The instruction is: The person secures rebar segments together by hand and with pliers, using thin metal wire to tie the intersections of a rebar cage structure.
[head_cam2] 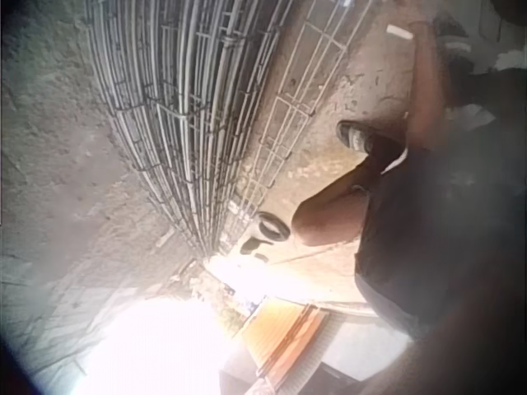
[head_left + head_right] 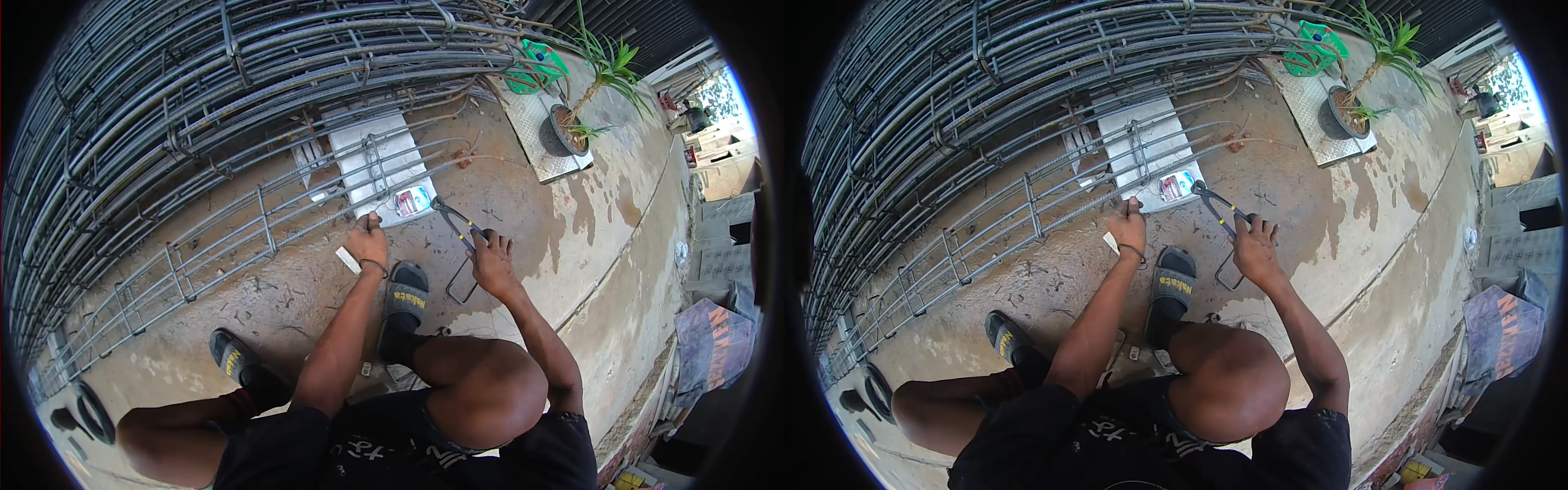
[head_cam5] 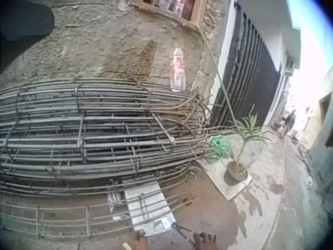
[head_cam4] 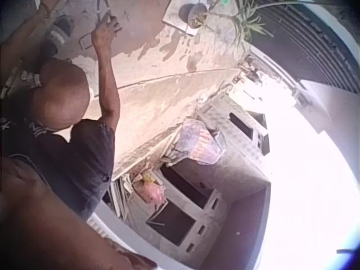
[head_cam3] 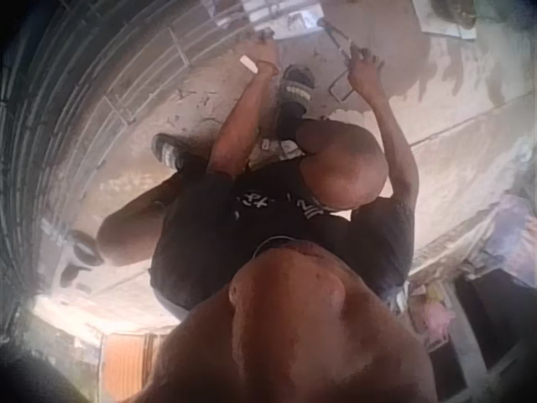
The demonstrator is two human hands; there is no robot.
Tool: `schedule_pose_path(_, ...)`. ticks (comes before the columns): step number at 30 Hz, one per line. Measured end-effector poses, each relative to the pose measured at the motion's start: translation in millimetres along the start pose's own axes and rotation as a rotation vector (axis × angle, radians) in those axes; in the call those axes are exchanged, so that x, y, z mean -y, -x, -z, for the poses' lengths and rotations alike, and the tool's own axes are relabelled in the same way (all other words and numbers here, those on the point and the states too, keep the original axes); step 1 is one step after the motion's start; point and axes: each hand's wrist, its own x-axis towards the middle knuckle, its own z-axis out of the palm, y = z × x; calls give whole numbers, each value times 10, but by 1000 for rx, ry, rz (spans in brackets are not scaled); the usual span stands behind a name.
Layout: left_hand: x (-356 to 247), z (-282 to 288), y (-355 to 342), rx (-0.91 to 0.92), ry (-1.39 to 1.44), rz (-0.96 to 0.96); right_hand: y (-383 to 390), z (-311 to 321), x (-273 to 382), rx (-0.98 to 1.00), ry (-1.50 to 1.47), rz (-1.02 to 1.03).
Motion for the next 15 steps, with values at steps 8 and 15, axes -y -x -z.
schedule_pose_path(8, -1018, -629, 66, 365, -592, -336, 291, -64, -30, 43, -170, -32)
schedule_pose_path(15, 142, 355, 391, 157, -259, 11, 364, -243, -140, 17, -52, -29)
